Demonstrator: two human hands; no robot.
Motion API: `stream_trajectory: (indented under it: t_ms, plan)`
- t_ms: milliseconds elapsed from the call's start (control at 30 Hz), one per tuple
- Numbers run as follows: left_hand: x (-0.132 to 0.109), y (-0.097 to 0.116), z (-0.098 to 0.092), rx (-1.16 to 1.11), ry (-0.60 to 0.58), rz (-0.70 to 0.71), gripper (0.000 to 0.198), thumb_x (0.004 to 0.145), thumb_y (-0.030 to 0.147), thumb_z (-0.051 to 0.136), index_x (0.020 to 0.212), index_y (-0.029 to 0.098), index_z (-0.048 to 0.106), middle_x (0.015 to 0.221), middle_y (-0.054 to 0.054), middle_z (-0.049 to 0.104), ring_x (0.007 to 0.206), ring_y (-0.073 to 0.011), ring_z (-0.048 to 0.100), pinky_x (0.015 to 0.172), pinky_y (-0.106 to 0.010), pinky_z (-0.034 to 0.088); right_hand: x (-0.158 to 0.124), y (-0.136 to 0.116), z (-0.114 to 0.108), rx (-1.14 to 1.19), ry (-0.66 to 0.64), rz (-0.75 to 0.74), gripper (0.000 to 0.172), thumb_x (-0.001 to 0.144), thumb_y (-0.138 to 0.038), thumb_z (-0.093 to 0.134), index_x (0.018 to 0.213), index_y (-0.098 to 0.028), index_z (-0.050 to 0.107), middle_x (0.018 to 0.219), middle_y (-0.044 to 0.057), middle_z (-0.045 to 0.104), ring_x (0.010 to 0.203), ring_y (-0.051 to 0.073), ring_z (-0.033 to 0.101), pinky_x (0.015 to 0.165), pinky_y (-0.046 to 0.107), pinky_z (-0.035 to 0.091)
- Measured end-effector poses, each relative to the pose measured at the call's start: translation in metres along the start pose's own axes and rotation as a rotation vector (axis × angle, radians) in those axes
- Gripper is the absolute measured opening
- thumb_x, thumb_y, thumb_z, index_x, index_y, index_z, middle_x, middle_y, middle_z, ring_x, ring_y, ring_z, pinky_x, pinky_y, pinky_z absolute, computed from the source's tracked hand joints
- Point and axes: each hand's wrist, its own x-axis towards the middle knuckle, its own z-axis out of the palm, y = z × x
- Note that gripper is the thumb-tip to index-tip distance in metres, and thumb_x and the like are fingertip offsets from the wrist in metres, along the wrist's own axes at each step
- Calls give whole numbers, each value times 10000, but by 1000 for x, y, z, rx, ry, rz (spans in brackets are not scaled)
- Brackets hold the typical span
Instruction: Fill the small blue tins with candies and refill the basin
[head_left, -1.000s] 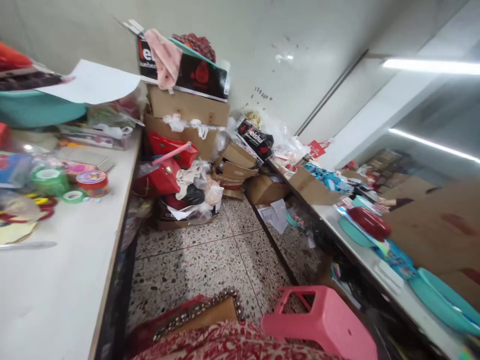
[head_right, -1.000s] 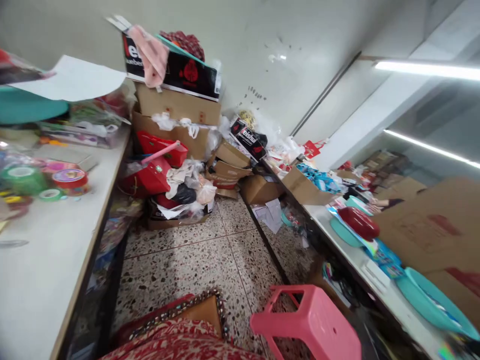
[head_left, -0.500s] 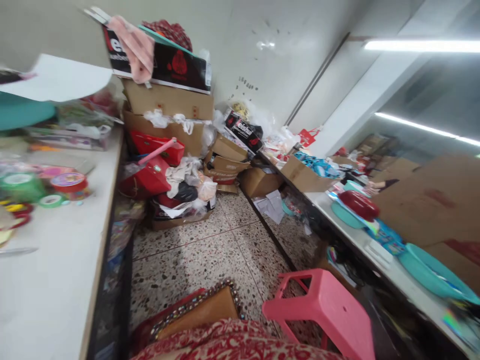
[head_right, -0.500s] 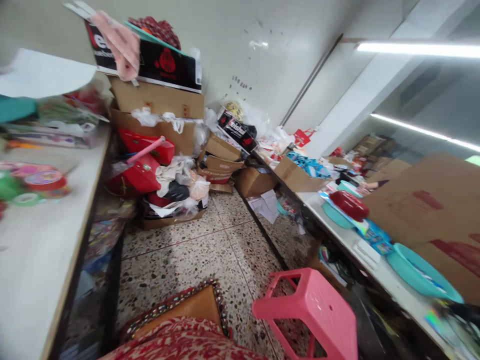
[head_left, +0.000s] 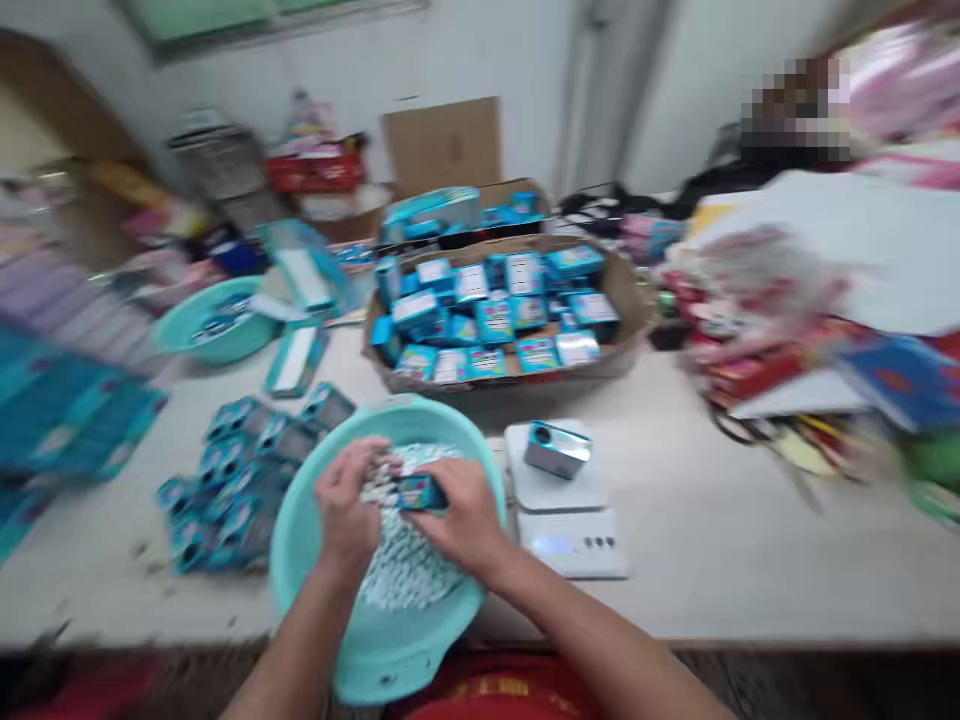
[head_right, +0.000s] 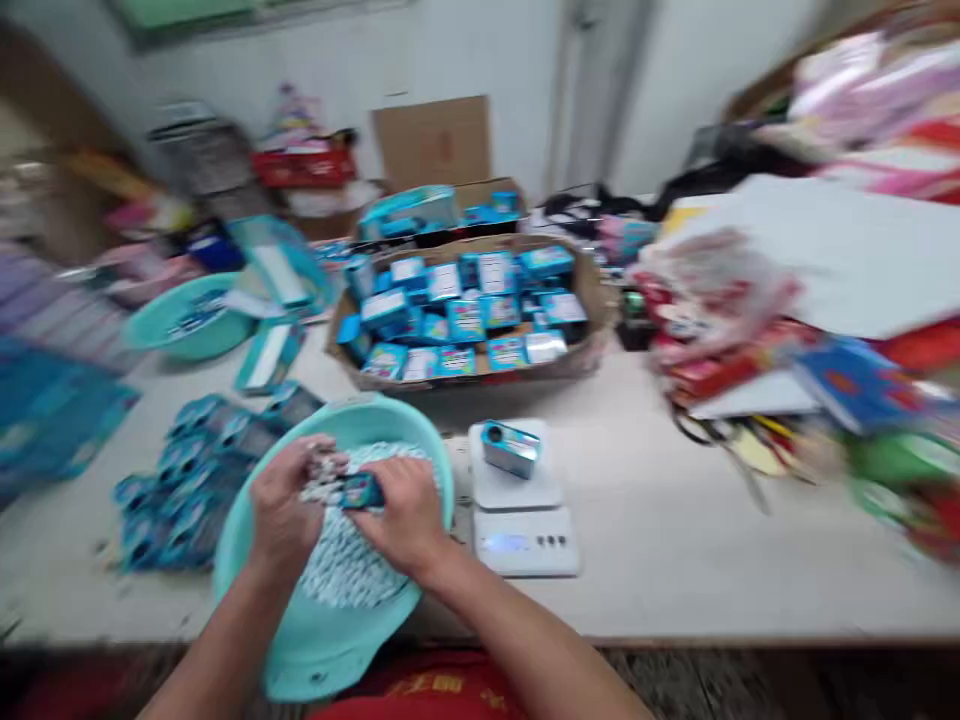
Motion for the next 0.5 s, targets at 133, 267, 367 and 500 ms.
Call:
stream_trajectory:
  t_ms: [133, 267, 367, 500]
  plan:
    - [-14, 2, -16, -114, 163, -46, 223, 755, 373, 648, 718, 164, 578, 627, 15, 586, 530, -113, 575, 513, -229, 474, -3, -3, -14, 79, -58, 34, 311, 694, -255, 765, 961, -212, 613, 937, 33, 686, 894, 228, 617, 787, 355, 426]
    - [-11, -3, -3, -174, 170, -77, 302, 731, 412, 661, 626, 153, 547, 661, -3, 599, 524, -109, 579, 508, -224, 465, -4, -6, -18, 55, -122, 15, 287, 703, -247, 756, 949, -213, 613, 911, 30, 685, 866, 227, 619, 770, 352, 438]
    - [-12, -7, -4, -161, 222, -22, 351, 746, 394, 638, 528, 147, 519, 668, -15, 591, 543, -102, 571, 527, -221, 469, -3, 0, -18, 45, -110, -2, 270, 739, -307, 723, 966, -208, 614, 904, 35, 680, 864, 224, 622, 763, 353, 460]
    - [-32, -5, -7, -15, 147, -71, 252, 771, 321, 590, 579, 157, 593, 583, -6, 556, 500, -104, 527, 504, -225, 455, -14, 4, -31, 93, -149, -33, 301, 784, -430, 660, 1002, -225, 624, 932, 46, 677, 854, 233, 628, 753, 364, 480]
